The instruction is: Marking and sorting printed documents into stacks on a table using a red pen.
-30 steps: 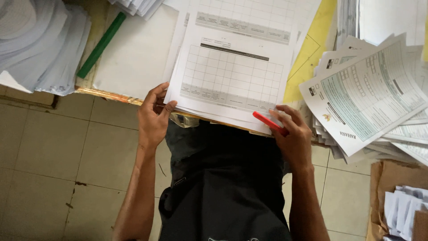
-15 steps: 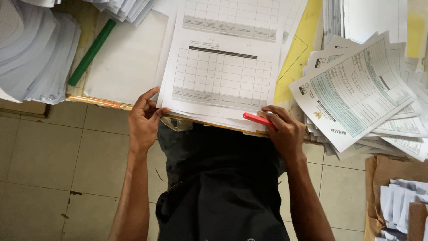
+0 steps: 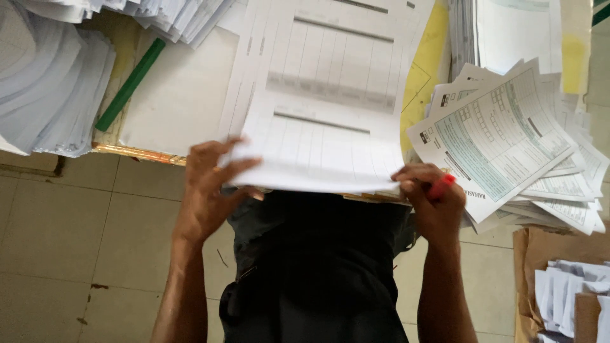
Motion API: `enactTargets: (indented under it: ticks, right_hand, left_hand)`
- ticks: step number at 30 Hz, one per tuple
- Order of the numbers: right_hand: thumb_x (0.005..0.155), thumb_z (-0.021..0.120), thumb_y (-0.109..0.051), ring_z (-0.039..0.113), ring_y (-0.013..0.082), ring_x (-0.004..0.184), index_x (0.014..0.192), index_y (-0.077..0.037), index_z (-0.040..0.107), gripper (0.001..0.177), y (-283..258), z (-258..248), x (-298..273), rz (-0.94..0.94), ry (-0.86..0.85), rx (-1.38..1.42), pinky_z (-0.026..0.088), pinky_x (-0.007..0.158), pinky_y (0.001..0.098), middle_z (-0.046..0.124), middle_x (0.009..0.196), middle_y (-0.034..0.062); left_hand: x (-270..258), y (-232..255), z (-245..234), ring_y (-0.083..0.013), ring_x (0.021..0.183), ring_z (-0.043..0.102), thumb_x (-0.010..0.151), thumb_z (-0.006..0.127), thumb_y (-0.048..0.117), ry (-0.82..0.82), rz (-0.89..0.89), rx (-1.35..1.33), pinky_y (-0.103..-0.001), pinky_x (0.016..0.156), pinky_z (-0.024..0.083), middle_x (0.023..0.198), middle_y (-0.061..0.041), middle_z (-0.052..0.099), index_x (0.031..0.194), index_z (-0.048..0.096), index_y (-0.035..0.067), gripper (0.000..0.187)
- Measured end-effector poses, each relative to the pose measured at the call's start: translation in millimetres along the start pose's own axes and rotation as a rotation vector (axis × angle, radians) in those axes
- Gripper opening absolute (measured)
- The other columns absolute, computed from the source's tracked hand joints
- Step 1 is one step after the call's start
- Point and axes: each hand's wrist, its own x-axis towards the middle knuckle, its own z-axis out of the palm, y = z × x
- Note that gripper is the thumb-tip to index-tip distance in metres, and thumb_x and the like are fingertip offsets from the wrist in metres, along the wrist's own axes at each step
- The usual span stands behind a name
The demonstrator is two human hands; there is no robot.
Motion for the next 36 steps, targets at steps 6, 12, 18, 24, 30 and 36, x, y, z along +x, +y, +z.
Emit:
enactTargets:
  ticks: [6,12,18,24,30,36]
  right_hand:
    - [0.106,0.053,-0.042,0.065,0.0126,0.067,0.108,-0.005,0.064,0.039,-16,-14,-27,0.103,0.268,0.260,0.049,0.049,0.0191,0.068,0.116,0.0209]
    - [0.118,0.049,-0.034,0.057,0.0340,0.127,0.168,-0.027,0.030,0.054,-20,9,-36,-0.153,0.494,0.159,0.049,0.080,0.0304,0.023,0.182,0.0107]
    - [0.103,0.055,-0.027,0.067,0.0394,0.115,0.115,-0.005,0.071,0.029,-20,29,-30,-0.292,0.028,-0.262,0.051,0.097,0.0465,0.075,0.114,0.0136]
    - [0.102,0.060,-0.027,0.058,0.0310,0.133,0.134,-0.022,0.068,0.033,-6,74,-12,-0.347,-0.213,-0.619,0.036,0.113,0.0479,0.065,0.140,0.0064]
    - [0.101,0.061,-0.026,0.055,0.0322,0.136,0.140,-0.016,0.063,0.040,15,87,2,-0.308,-0.245,-0.599,0.031,0.116,0.0497,0.063,0.143,0.0100]
    - [0.101,0.061,-0.025,0.055,0.0287,0.137,0.142,-0.016,0.061,0.042,14,85,13,-0.297,-0.315,-0.616,0.029,0.119,0.0451,0.063,0.143,0.0078]
  left_hand:
    - [10,54,-9,-0.0213,0.077,0.073,0.084,0.081,0.007,-0.018,-0.004,-0.427,-0.035,0.074,0.058,0.085,-0.001,0.079,0.096,0.083,0.017,0.015]
    - [8,73,10,-0.0052,0.060,0.053,0.091,0.079,0.015,-0.032,-0.148,-0.539,-0.022,0.047,0.036,0.086,-0.001,0.074,0.101,0.076,0.007,0.013]
    - [23,52,41,-0.0128,0.065,0.060,0.090,0.082,0.025,0.152,-0.498,-0.458,-0.033,0.056,0.051,0.070,-0.014,0.074,0.095,0.078,0.009,0.018]
    - [58,15,39,-0.0606,0.124,0.054,0.103,0.065,0.021,0.074,-0.392,-0.256,-0.071,0.106,0.042,0.130,-0.039,0.062,0.137,0.051,-0.009,0.048]
    - [56,-67,80,-0.0300,0.119,0.046,0.106,0.063,0.030,-0.093,-0.222,0.406,-0.042,0.096,0.045,0.127,-0.010,0.052,0.143,0.058,0.006,0.045]
    - [68,-87,91,-0.0255,0.113,0.047,0.108,0.059,0.036,-0.113,-0.251,0.489,-0.039,0.092,0.044,0.116,-0.007,0.054,0.133,0.065,0.012,0.035]
